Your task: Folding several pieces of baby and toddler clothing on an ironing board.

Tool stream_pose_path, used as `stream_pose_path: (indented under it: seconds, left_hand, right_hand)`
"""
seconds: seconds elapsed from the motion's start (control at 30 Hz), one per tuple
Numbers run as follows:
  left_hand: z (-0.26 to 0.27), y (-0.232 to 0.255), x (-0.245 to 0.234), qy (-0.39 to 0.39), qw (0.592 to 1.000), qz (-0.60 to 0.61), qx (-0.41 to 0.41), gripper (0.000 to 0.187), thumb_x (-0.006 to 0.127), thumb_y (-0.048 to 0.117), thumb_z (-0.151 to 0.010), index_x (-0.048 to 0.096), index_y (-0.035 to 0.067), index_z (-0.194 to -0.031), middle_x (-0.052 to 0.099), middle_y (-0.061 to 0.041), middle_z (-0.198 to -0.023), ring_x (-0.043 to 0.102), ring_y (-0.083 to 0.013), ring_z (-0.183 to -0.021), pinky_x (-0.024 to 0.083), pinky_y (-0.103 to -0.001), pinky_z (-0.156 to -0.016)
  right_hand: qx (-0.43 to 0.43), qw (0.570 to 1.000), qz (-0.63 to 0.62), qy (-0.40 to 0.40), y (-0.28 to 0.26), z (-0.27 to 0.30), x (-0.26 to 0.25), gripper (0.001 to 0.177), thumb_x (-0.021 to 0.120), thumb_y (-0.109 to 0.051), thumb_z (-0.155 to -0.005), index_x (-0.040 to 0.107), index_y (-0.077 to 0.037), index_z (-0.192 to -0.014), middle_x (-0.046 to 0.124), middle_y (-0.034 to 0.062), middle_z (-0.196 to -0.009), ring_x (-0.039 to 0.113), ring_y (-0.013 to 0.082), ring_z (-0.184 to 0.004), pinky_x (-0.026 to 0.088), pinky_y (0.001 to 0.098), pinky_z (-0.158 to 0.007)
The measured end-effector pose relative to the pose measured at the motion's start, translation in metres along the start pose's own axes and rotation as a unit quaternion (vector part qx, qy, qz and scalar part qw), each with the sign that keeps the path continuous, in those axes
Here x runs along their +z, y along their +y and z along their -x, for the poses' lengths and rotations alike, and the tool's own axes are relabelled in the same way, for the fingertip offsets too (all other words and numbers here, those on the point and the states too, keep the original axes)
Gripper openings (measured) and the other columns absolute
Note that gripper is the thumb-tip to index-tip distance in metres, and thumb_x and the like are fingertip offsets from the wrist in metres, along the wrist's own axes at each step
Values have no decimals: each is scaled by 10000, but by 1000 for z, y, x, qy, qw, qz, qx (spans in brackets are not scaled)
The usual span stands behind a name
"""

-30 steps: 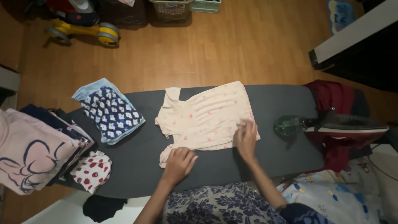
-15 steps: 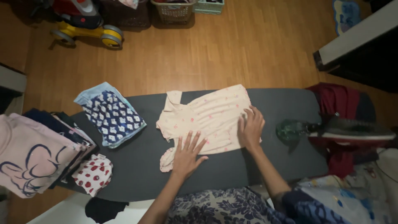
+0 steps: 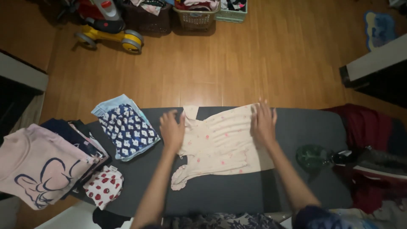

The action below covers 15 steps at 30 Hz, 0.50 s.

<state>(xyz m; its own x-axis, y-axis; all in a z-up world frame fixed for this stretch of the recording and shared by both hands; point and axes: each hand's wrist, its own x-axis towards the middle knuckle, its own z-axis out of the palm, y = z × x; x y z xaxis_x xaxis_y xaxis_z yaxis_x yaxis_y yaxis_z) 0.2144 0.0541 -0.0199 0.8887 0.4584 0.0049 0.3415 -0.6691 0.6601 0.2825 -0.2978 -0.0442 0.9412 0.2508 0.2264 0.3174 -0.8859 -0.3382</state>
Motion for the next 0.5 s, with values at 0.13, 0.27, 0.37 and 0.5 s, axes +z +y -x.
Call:
stream_pose_path:
  seconds: [0.13, 0.27, 0.37, 0.5]
  left_hand:
    - [-56, -5, 25, 14, 1000, -6, -10, 513, 687, 498, -909, 683, 29, -1115, 592, -194, -1217, 504, -389, -1210, 401, -525, -970]
    - [-87, 7, 43, -130, 982, -136, 21, 557, 692, 587, -866, 771, 45, -966, 628, -219, -1235, 529, -362, -1239, 289, -570, -1046]
    - [-98, -5, 63, -215, 968, -119, -44, 515, 665, 565, -906, 773, 67, -981, 725, -196, -1071, 629, -330, -1109, 328, -520, -1082]
    - [-87, 9, 43, -96, 977, 189, 13, 356, 721, 384, -902, 722, 45, -1010, 730, -169, -952, 707, -285, -862, 535, -411, -821]
  right_hand:
    - [11, 996, 28, -88, 43, -64, 14, 507, 495, -211, -981, 498, -84, -1471, 487, 168, -1525, 382, 322, -1458, 145, 634, -1186]
    - [56, 971, 50, -227, 58, -86, 12, 367, 599, -248, -898, 677, -107, -1228, 608, 164, -1301, 521, 341, -1298, 297, 554, -1138]
    - [24, 979, 47, -196, 59, -78, 2, 300, 659, -236, -852, 727, -78, -1098, 625, 181, -1203, 540, 366, -1230, 348, 521, -1089]
    - [-47, 997, -9, -56, 57, -49, -24, 213, 686, -163, -898, 703, -53, -1080, 639, 166, -1142, 558, 364, -1186, 375, 504, -1055]
